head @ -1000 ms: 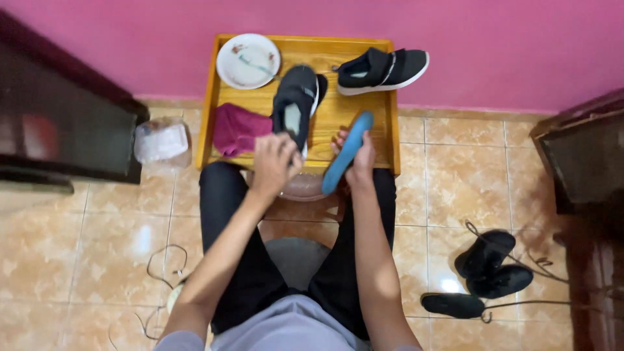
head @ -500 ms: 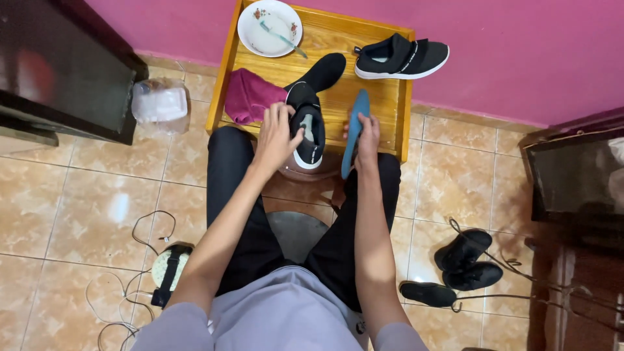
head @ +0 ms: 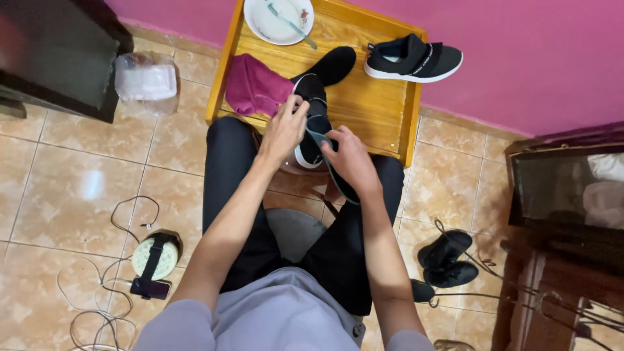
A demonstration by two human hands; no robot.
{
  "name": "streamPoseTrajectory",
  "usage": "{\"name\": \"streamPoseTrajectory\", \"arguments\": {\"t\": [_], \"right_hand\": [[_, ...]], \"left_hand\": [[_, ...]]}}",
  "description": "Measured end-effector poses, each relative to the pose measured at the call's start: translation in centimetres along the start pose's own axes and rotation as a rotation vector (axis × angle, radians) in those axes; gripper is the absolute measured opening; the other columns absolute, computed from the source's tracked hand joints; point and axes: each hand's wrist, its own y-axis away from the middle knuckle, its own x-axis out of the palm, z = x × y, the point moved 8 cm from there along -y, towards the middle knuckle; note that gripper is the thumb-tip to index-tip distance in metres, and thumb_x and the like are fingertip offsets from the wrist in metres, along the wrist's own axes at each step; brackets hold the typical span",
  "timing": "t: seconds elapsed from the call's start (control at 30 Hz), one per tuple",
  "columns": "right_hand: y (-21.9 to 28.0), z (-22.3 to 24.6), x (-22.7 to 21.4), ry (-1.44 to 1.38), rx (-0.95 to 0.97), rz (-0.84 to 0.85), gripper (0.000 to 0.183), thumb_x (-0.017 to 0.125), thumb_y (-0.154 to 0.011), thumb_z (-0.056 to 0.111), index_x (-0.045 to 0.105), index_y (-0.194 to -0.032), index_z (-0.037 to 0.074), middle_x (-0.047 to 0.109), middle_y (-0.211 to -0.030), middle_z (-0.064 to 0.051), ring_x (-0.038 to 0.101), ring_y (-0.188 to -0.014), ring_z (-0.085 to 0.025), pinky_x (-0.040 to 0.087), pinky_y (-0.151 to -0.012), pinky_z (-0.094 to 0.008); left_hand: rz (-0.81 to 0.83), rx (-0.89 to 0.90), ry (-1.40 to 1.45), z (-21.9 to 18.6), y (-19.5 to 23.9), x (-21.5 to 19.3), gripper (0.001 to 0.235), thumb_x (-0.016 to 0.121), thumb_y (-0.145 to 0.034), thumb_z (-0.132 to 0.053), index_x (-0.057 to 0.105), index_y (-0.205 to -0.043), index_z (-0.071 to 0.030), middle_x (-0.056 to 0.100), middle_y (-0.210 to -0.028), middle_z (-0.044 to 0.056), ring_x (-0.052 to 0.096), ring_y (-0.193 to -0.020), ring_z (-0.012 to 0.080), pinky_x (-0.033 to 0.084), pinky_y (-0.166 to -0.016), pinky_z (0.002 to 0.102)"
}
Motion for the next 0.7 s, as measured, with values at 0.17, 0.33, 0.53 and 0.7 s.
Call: {"name": "streamPoseTrajectory", "arguments": {"t": [0.17, 0.33, 0.53, 0.7], "right_hand": [[-1.0, -0.9, 1.1, 0.126, 0.052, 0.132, 0.031, 0.062, -0.096, 0.036, 0.074, -0.109, 0.010, 0.068, -0.106, -0.015, 0.068, -0.108, -0.041, 0.054, -0.094, -0.056], [-5.1, -2.8, 3.9, 0.225, 0.170, 0.033, 0.032, 0.060, -0.089, 0.034, 0.076, -0.096, 0.006, 0.072, -0.097, -0.021, 0.071, -0.101, -0.046, 0.057, -0.089, -0.059], [-5.9, -1.4, 5.1, 0.206, 0.240, -0.170, 0.030, 0.055, -0.090, 0.028, 0.070, -0.088, 0.003, 0.070, -0.088, -0.021, 0.073, -0.090, -0.047, 0.059, -0.082, -0.058], [-7.0, -2.4, 5.2, 0.127, 0.250, -0.253, 0.025, 0.058, -0.090, 0.024, 0.075, -0.094, 0.006, 0.073, -0.090, -0.022, 0.073, -0.092, -0.048, 0.060, -0.081, -0.058]], "left_hand": [[-0.022, 0.017, 0.056, 0.6, 0.4, 0.9, 0.014, 0.056, -0.097, -0.017, 0.054, -0.110, -0.019, 0.056, -0.107, 0.002, 0.069, -0.096, 0.0252, 0.064, -0.069, 0.040], [0.019, 0.045, 0.149, 0.8, 0.2, 0.5, 0.015, 0.059, -0.095, -0.016, 0.054, -0.109, -0.017, 0.055, -0.101, 0.004, 0.067, -0.098, 0.0278, 0.063, -0.068, 0.042], [0.015, 0.071, 0.113, 0.8, 0.2, -0.3, 0.014, 0.058, -0.095, -0.013, 0.055, -0.107, -0.019, 0.052, -0.096, 0.002, 0.064, -0.100, 0.0225, 0.064, -0.067, 0.037], [0.025, 0.078, 0.044, 0.2, -0.2, -1.1, 0.010, 0.060, -0.096, -0.019, 0.053, -0.104, -0.021, 0.049, -0.094, -0.002, 0.060, -0.096, 0.0183, 0.063, -0.060, 0.035]]}}
